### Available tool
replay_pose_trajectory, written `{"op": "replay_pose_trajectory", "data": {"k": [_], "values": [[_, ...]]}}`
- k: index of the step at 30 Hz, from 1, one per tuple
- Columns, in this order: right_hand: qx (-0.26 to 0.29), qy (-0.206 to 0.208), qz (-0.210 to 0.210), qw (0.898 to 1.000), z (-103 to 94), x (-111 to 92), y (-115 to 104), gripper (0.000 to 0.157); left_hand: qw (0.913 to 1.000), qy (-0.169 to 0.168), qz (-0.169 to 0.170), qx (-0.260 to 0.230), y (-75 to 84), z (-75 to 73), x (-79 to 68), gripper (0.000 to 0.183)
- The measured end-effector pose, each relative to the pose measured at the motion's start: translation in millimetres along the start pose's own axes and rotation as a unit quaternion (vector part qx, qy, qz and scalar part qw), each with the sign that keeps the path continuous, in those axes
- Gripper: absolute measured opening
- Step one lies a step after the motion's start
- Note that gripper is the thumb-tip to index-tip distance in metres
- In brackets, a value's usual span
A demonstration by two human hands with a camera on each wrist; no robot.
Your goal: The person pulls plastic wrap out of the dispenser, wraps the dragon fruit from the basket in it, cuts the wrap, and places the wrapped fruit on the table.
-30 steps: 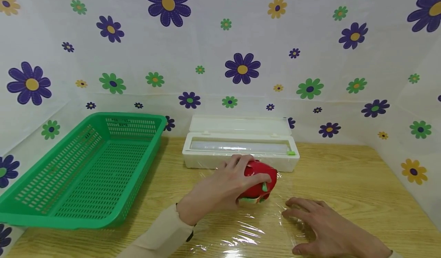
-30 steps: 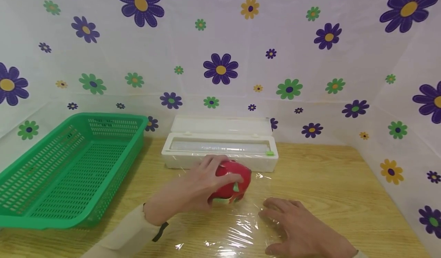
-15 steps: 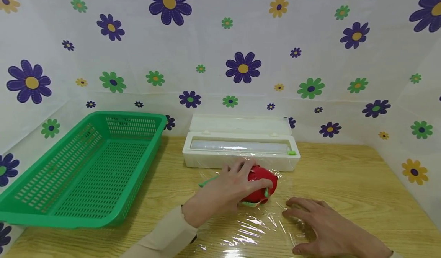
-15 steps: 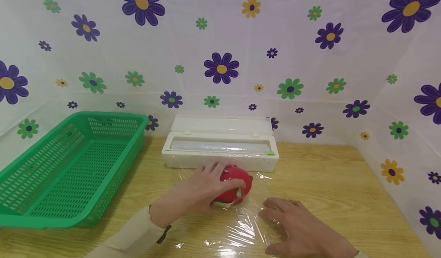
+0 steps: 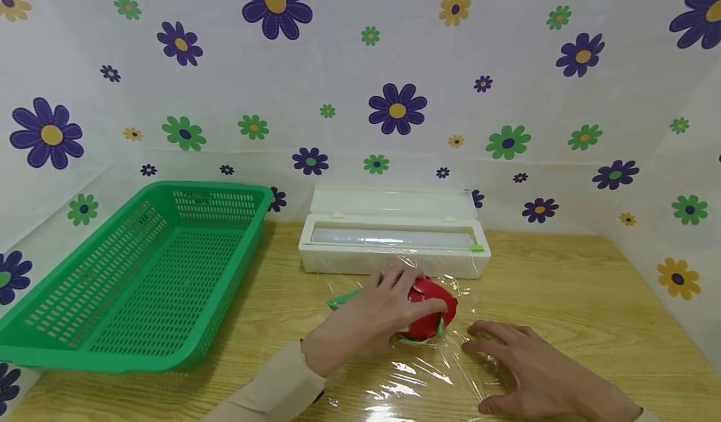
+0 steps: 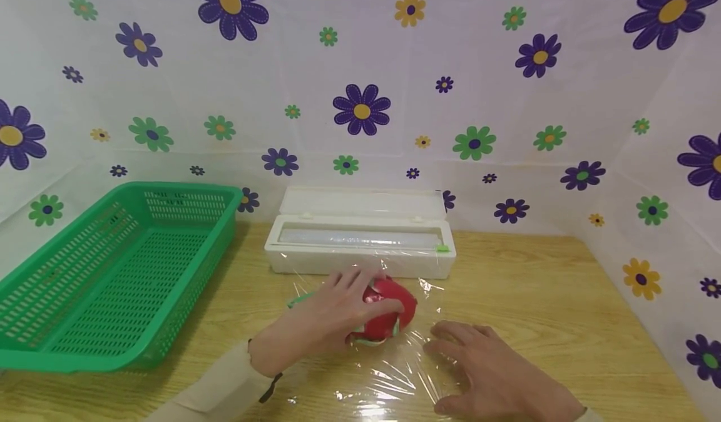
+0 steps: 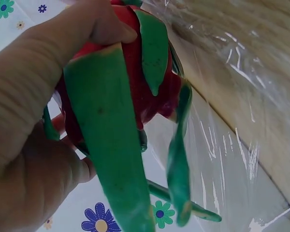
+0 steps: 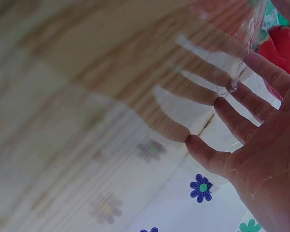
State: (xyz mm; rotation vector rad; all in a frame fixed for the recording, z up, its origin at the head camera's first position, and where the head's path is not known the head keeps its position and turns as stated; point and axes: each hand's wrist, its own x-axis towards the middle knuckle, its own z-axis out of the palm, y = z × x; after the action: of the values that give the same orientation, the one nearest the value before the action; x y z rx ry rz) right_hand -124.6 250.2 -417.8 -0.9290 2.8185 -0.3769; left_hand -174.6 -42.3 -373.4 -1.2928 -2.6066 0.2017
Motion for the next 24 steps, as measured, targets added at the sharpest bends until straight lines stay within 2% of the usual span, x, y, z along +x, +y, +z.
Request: {"op": "replay_pose_trajectory", "data": {"k": [4, 9, 19, 24], "values": [[-0.022, 0.019, -0.018, 0.999, 2.2, 0.0, 0.6, 0.066, 1.0, 0.003, 0.002, -0.005, -0.8, 0.6, -1.0, 0.076], [-0.038, 0.037, -0.034, 0.998, 3.1, 0.2, 1.8, 0.066, 0.9993, 0.011, -0.001, -0.036, -3.7, 2.3, -3.8, 0.079], [-0.019, 0.019, -0.02, 0.999, 2.8, -0.6, 0.7, 0.067, 0.9963, 0.008, -0.011, -0.085, -10.1, 7.5, -9.1, 0.079], [-0.025, 0.03, -0.034, 0.999, 2.5, 0.0, 1.4, 0.066, 0.9924, -0.004, -0.021, -0.122, -14.5, 5.2, -12.6, 0.085]]}}
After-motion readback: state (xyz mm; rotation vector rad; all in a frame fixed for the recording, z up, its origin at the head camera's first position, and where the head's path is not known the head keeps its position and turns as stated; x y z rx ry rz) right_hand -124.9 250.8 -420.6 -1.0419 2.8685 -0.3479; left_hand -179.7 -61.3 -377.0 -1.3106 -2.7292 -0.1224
